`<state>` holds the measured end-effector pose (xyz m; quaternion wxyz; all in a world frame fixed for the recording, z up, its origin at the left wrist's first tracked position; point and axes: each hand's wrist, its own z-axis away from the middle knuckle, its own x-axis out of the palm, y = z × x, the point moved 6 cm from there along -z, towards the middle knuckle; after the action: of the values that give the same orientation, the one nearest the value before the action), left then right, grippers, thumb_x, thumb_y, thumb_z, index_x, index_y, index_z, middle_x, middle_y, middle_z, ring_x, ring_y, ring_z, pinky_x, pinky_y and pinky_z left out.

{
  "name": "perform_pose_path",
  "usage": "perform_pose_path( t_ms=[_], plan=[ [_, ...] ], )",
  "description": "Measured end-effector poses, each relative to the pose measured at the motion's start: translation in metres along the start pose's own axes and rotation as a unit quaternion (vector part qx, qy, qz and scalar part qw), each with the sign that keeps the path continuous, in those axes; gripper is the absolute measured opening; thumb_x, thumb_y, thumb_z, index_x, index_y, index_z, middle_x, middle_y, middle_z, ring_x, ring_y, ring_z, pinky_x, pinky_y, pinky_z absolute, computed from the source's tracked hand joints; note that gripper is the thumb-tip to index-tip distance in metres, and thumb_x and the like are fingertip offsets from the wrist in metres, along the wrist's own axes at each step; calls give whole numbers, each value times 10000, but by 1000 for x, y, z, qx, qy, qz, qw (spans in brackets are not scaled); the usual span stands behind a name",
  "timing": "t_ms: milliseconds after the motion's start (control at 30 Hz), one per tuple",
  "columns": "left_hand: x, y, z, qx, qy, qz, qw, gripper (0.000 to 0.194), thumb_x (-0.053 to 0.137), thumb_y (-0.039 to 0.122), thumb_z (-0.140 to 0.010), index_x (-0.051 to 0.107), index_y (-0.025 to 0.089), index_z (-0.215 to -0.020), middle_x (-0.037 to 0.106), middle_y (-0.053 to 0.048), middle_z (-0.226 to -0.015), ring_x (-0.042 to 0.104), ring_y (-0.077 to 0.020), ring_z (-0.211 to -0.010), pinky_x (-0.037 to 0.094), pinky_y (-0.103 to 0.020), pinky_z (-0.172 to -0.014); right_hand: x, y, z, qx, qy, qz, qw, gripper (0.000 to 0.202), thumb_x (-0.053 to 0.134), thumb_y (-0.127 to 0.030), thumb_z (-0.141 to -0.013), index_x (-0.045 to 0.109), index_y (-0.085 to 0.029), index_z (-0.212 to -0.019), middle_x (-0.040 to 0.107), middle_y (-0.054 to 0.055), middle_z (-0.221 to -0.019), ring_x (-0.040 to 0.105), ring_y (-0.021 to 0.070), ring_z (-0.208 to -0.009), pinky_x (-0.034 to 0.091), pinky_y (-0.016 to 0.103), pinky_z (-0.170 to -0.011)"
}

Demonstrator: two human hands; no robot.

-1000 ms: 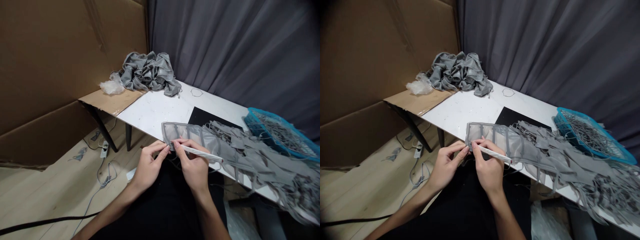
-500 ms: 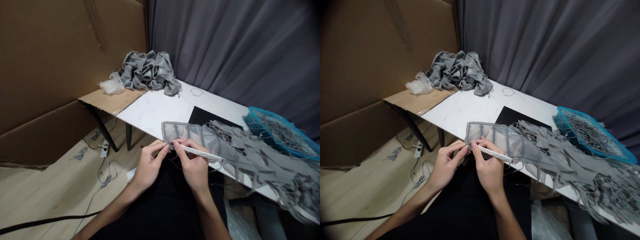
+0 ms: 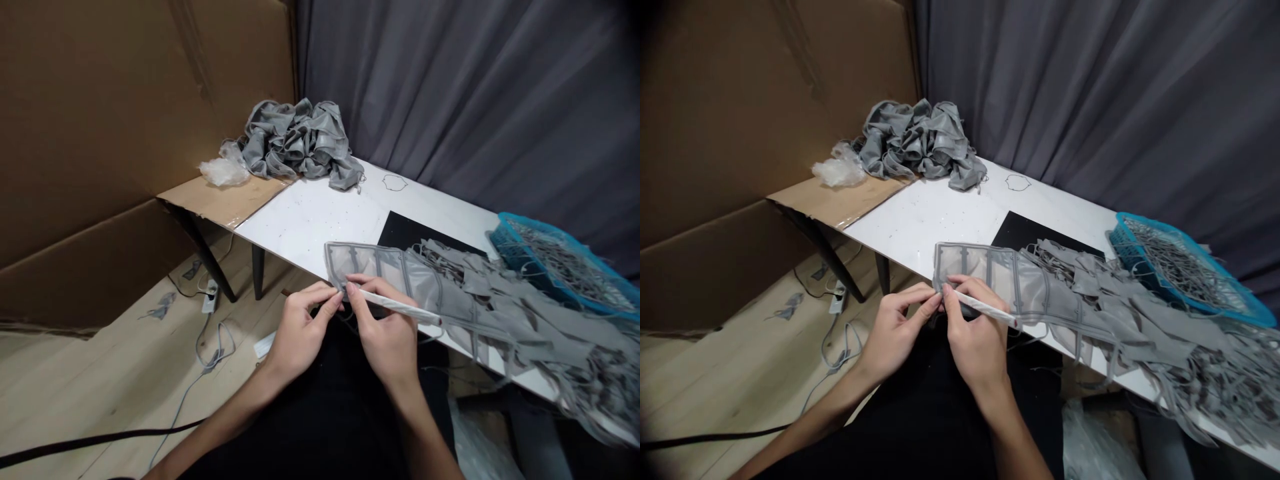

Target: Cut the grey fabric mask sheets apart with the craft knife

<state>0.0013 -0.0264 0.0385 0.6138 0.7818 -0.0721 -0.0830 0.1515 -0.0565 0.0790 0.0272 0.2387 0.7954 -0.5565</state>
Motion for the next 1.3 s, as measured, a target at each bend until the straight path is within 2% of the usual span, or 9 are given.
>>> perform_pose_path(
  t_ms=[100, 200, 433, 633, 833, 967, 1100, 1200, 1300],
  plan=[
    [1, -1, 1, 2, -1, -11, 1000, 326, 707, 404, -1085, 898, 199, -917, 752, -54, -836, 661, -204, -807, 504, -310, -780, 2, -4, 1, -27, -11, 59, 998, 254, 687, -299, -1064, 762, -269, -824, 863, 65, -1020, 811, 287, -1021, 605, 431, -1033],
    [2, -1, 2, 11, 2, -8, 1000, 317, 694, 403, -1092, 908, 206, -965, 750, -57, -852, 668, -209, -823, 511, -315, -779, 5, -9, 4, -63, -16, 108, 992, 268, 642, -258, -1076, 744, -279, -829, 839, 42, -894, 789, 256, -845, 590, 459, -1090],
    [1, 7, 2, 28, 4, 6, 1000, 218, 730, 299, -1067, 896, 213, -953, 720, -41, -858, 638, -196, -829, 501, -315, -785, 5, -7, -3, -131, 27, 165, 977, 312, 592, -192, -1087, 713, -273, -811, 792, 18, -806, 703, 207, -707, 538, 454, -1184],
    [-10, 11, 3, 35, 18, 17, 999, 268, 729, 345, -1075, 839, 210, -872, 676, -36, -842, 611, -194, -801, 471, -330, -751, -30, 13, -34, -149, 78, 231, 958, 315, 610, -228, -1068, 688, -266, -766, 747, 20, -742, 628, 217, -652, 569, 487, -1103],
    [-8, 2, 2, 17, 21, 39, 999, 285, 734, 364, -1067, 827, 204, -850, 703, -43, -866, 615, -197, -831, 461, -328, -773, -67, 4, -61, -170, 143, 285, 932, 305, 686, -259, -1021, 671, -257, -716, 726, 17, -718, 635, 217, -670, 580, 433, -996],
    [-7, -4, -1, 6, 26, 40, 999, 313, 722, 374, -1072, 805, 198, -827, 703, -41, -875, 624, -203, -849, 466, -327, -794, -85, 9, -61, -84, 167, 193, 963, 281, 768, -368, -1004, 749, -231, -759, 783, 39, -777, 718, 236, -757, 578, 371, -831],
    [-7, -7, -1, 7, 26, 28, 999, 305, 699, 377, -1087, 786, 192, -861, 707, -38, -893, 634, -205, -875, 467, -321, -826, -68, 13, -42, -11, 72, -8, 997, 277, 838, -414, -982, 782, -231, -781, 851, 53, -884, 802, 253, -853, 599, 350, -808],
    [-4, -8, 0, 5, 15, 32, 999, 282, 679, 379, -1103, 764, 196, -907, 700, -31, -912, 641, -206, -905, 472, -315, -859, -39, 7, -29, 9, -35, -59, 998, 219, 857, -368, -972, 803, -238, -804, 871, 63, -972, 821, 264, -939, 621, 365, -870],
    [1, -8, 2, 1, 1, 50, 999, 257, 650, 393, -1122, 739, 205, -970, 695, -28, -960, 642, -211, -947, 479, -313, -892, -17, 6, -25, 21, -86, -81, 993, 141, 877, -330, -950, 827, -239, -856, 871, 62, -996, 817, 258, -954, 632, 364, -869]
  ],
)
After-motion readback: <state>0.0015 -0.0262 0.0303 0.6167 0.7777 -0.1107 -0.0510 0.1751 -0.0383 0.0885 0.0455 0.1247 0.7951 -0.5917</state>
